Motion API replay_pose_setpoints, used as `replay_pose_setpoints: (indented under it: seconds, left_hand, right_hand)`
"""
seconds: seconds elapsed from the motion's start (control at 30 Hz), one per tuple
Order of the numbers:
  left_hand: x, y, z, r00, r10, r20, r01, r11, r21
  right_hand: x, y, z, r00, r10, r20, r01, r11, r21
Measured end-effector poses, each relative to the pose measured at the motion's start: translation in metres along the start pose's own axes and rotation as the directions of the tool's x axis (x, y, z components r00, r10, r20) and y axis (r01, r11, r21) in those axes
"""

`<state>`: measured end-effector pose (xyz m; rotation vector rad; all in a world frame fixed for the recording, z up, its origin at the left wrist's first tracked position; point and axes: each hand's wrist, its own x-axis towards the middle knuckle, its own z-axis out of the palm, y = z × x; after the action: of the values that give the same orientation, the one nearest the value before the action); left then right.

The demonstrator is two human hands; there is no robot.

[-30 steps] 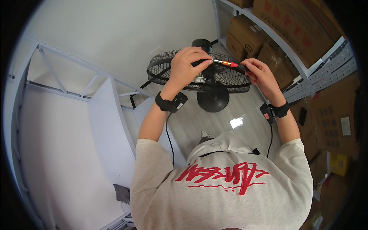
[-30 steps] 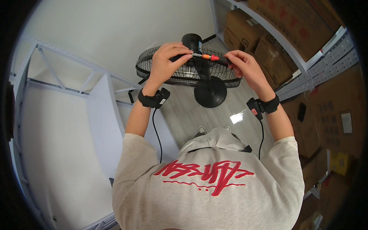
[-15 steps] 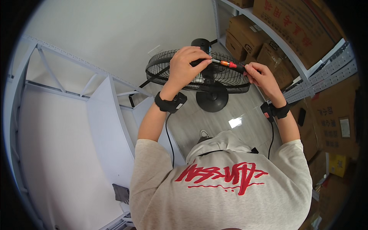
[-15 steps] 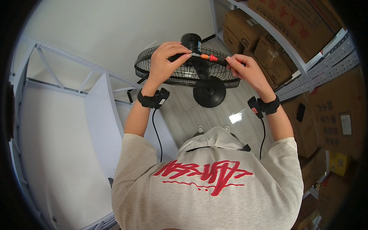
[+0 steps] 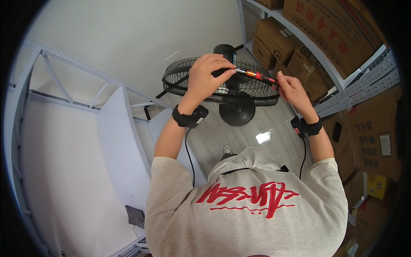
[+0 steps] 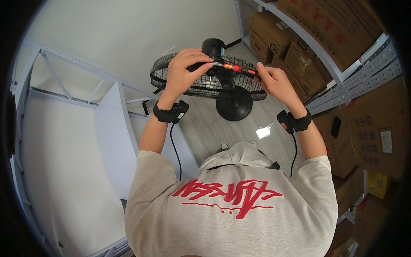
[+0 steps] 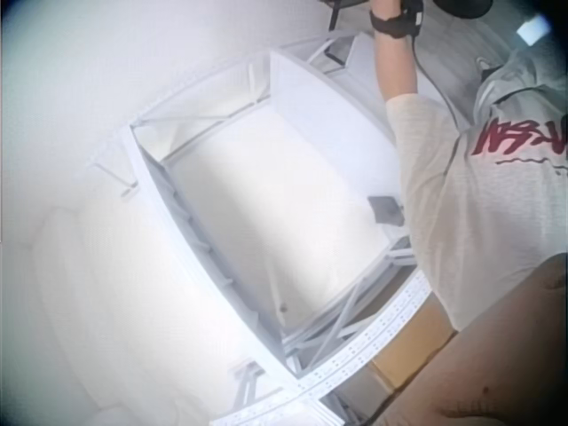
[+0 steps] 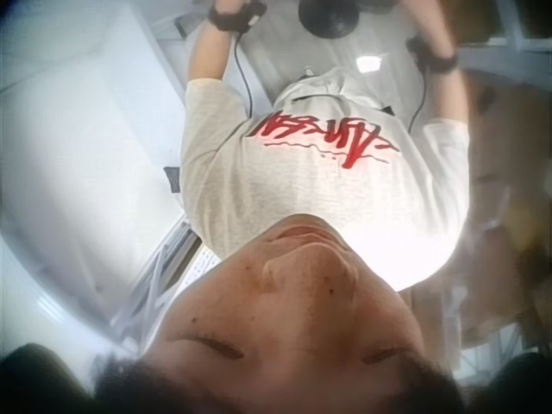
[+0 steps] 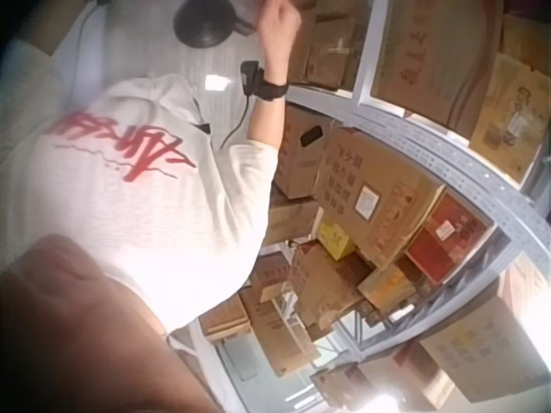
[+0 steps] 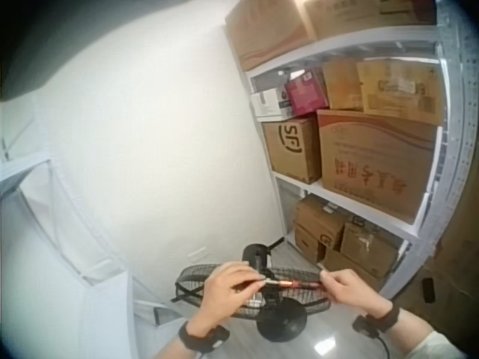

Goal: The person sits on the floor and uses a screwdriver to tighten screws on the base and neck of a standing fan. They then lift the fan upright and continue to adjust the neck area.

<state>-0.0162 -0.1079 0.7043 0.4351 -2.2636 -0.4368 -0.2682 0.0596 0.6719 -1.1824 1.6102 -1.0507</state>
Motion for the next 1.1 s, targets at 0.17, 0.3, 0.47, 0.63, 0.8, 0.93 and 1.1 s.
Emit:
replay_pose_setpoints:
  seconds: [0.17,0.3,0.47,0.63,0.8,0.93,1.1]
  left_hand:
    - [0.001,0.001,0.0,1.0,0.0,0.008,0.0,1.0,-0.003]
    - [0.0,0.0,0.001,1.0,-0.012,0.0,0.012,1.0,-0.007]
    - [-0.001,-0.003,0.0,1.0,-0.004,0.005,0.004,1.0,-0.02]
    - [-0.002,-0.002,0.0,1.0,-0.009,0.002,0.009,1.0,0.002]
    - [-0.001,-0.003,0.004,0.999,-0.045,-0.029,0.045,0.999,-0.007]
    - [-0.003,-0.006,0.002,0.999,-0.038,-0.014,0.038,0.999,-0.005]
    - [-0.004,-0.007,0.0,0.999,-0.036,-0.01,0.036,0.999,-0.017]
  right_hand:
    - [0.004,0.012,0.008,0.947,-0.303,-0.109,0.301,0.953,-0.036]
    - [0.006,0.008,0.019,0.769,-0.577,-0.275,0.529,0.816,-0.234]
    - [-0.002,0.004,0.016,0.981,-0.141,-0.132,0.152,0.985,0.078]
    - [-0.002,0.004,0.008,0.982,-0.185,-0.047,0.187,0.982,0.032]
    - [0.007,0.016,0.023,0.779,-0.531,-0.333,0.497,0.847,-0.188]
    - [-0.001,0.001,0.022,0.959,-0.207,-0.195,0.227,0.97,0.088]
    - [0.001,0.006,0.011,0.984,-0.152,-0.088,0.157,0.986,0.058]
